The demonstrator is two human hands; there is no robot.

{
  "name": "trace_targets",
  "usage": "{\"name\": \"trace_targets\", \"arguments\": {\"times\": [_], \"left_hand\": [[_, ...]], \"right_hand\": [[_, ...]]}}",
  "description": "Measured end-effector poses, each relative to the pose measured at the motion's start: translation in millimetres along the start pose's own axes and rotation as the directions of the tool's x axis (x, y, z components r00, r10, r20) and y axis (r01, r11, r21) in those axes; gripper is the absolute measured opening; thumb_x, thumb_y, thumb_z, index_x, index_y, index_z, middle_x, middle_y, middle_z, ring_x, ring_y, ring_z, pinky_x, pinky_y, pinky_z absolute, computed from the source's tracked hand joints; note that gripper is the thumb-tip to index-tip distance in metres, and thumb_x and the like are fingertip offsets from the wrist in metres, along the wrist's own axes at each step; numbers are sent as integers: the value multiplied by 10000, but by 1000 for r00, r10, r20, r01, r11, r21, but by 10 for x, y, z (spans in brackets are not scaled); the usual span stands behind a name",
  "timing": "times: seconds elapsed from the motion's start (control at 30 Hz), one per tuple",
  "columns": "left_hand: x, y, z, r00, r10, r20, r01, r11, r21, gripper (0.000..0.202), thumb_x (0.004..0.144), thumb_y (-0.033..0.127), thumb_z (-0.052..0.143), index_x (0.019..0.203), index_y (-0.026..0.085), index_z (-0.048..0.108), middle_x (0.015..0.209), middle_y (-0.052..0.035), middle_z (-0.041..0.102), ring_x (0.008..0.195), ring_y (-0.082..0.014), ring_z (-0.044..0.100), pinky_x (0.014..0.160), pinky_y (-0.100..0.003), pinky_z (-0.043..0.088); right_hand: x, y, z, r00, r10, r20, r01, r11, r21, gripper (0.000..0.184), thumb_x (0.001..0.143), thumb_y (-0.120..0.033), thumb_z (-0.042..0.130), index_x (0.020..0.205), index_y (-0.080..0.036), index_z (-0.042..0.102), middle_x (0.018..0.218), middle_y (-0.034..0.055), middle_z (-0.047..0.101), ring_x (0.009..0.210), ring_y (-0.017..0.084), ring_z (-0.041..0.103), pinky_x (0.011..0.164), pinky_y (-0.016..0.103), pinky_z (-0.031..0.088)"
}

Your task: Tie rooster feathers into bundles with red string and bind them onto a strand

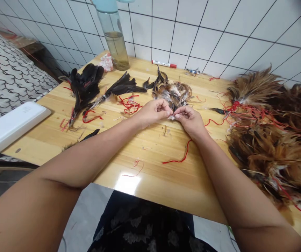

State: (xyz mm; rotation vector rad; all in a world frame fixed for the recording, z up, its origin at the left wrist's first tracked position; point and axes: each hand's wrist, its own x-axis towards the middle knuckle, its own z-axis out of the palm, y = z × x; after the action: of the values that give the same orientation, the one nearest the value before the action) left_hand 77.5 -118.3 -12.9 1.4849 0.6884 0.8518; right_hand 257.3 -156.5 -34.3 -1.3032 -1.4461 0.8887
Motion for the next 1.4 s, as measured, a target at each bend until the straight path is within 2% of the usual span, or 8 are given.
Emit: {"name": "trace_targets", "arguments": {"times": [0.17, 0.4, 0.63, 0.73, 0.83, 0.97, 1.2, 1.4], "left_hand": [[8, 19, -40, 999, 16, 27, -17, 1000, 12, 130, 746, 134, 708, 768, 124, 580, 782, -20, 669, 719, -91, 614, 721, -242, 460], [2, 29, -61, 996, 50, 74, -53, 998, 38, 161, 741, 186, 730, 766, 131, 581, 781, -21, 671, 725, -95, 612, 717, -240, 460], [1, 27, -70, 996, 54, 73, -53, 998, -18, 182, 735, 220, 741, 769, 134, 585, 842, -40, 688, 784, -111, 628, 766, -260, 474], [8, 18, -70, 998, 35, 57, -30, 996, -83, 199, 724, 237, 745, 762, 138, 576, 862, -44, 692, 744, -102, 612, 715, -253, 466], [13, 20, -74, 998, -4, 55, 10, 993, -116, 214, 714, 243, 750, 760, 142, 567, 869, -44, 689, 691, -95, 594, 643, -247, 442], [8, 46, -77, 999, -21, 44, 28, 986, -167, 209, 716, 244, 744, 748, 148, 561, 871, -44, 688, 706, -107, 605, 625, -251, 439], [-17, 86, -75, 987, -81, 136, 109, 970, -215, 258, 701, 282, 773, 735, 150, 554, 833, -50, 682, 663, -102, 592, 602, -253, 423], [-32, 109, -64, 979, -89, 185, 127, 970, -205, 277, 703, 305, 793, 731, 146, 568, 776, -43, 665, 625, -100, 564, 592, -261, 413]], "right_hand": [[-18, -20, 4, 999, 7, 34, -7, 1000, -19, 138, 732, -261, 652, 849, -189, 657, 767, 11, 668, 698, 141, 589, 696, 300, 490], [-18, -49, -20, 988, -140, 58, 152, 934, -323, 87, 744, -178, 662, 785, -220, 726, 796, 22, 680, 802, 180, 603, 794, 335, 479], [-22, -42, -41, 978, -208, 19, 202, 917, -343, 113, 791, -200, 623, 774, -234, 729, 801, 23, 667, 815, 189, 592, 822, 348, 467], [-25, -60, -45, 981, -193, -3, 180, 922, -342, 98, 785, -204, 624, 783, -227, 720, 795, 19, 661, 794, 183, 583, 796, 337, 468], [-28, -83, -49, 974, -227, 7, 215, 911, -353, 103, 789, -201, 613, 767, -226, 711, 793, 20, 656, 798, 184, 579, 797, 333, 464], [-33, -89, -49, 968, -251, 24, 239, 882, -405, 111, 782, -171, 599, 779, -230, 693, 800, 22, 649, 786, 188, 567, 783, 330, 460], [-68, -94, -58, 947, -260, 190, 321, 759, -566, 172, 854, -165, 539, 847, -229, 698, 887, 54, 639, 852, 214, 575, 743, 319, 423], [-123, -168, -43, 948, -202, 247, 319, 585, -746, 202, 900, -190, 509, 906, -238, 705, 941, 70, 642, 829, 216, 556, 625, 305, 321]]}}
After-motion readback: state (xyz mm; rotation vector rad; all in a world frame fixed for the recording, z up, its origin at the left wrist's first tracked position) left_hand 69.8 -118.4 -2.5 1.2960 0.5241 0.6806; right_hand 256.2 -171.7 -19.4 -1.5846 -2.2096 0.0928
